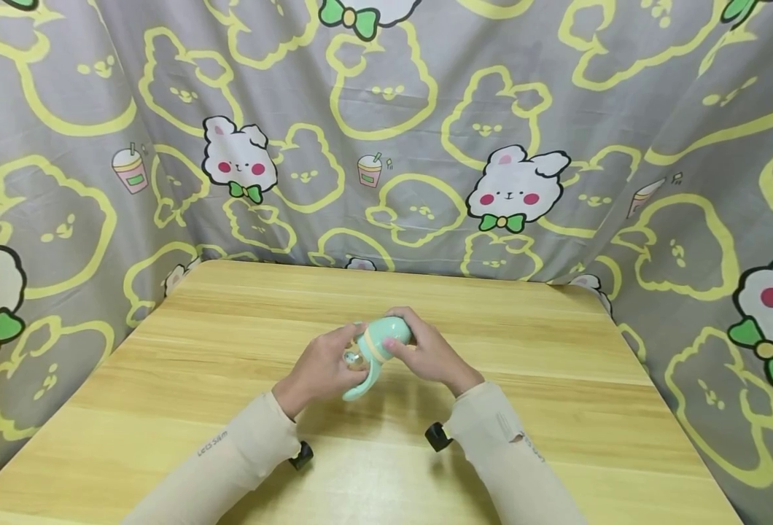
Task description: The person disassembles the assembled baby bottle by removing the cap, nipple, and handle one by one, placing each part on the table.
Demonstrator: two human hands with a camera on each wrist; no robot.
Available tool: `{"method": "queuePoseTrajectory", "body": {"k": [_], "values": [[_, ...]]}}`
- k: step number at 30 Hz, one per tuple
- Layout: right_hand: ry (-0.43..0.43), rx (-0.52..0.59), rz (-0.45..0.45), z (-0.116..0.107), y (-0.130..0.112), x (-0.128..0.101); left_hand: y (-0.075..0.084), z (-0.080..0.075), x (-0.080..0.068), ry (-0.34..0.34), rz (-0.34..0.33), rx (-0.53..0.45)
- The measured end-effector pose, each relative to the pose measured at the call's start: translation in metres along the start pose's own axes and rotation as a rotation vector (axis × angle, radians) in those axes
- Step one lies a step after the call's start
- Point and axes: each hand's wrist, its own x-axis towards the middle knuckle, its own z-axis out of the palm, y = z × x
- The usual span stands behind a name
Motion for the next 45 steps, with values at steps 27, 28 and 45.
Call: {"method": "queuePoseTrajectory", "body": {"k": [27,28,45], "values": [[0.239,-0.166,0.349,0.015,-0.015,0.009,0.005,0.003,0.002,0.112,0.136,0.255],[0.238,-0.158,0.349,0.015,-0.014,0.009,0.006,0.003,0.002,0.105,0.133,0.256],[0.091,-0.095,-0.005,0.008,-0.005,0.003,0.004,-0.005,0.001,-0.009,-0.007,0.078]]}}
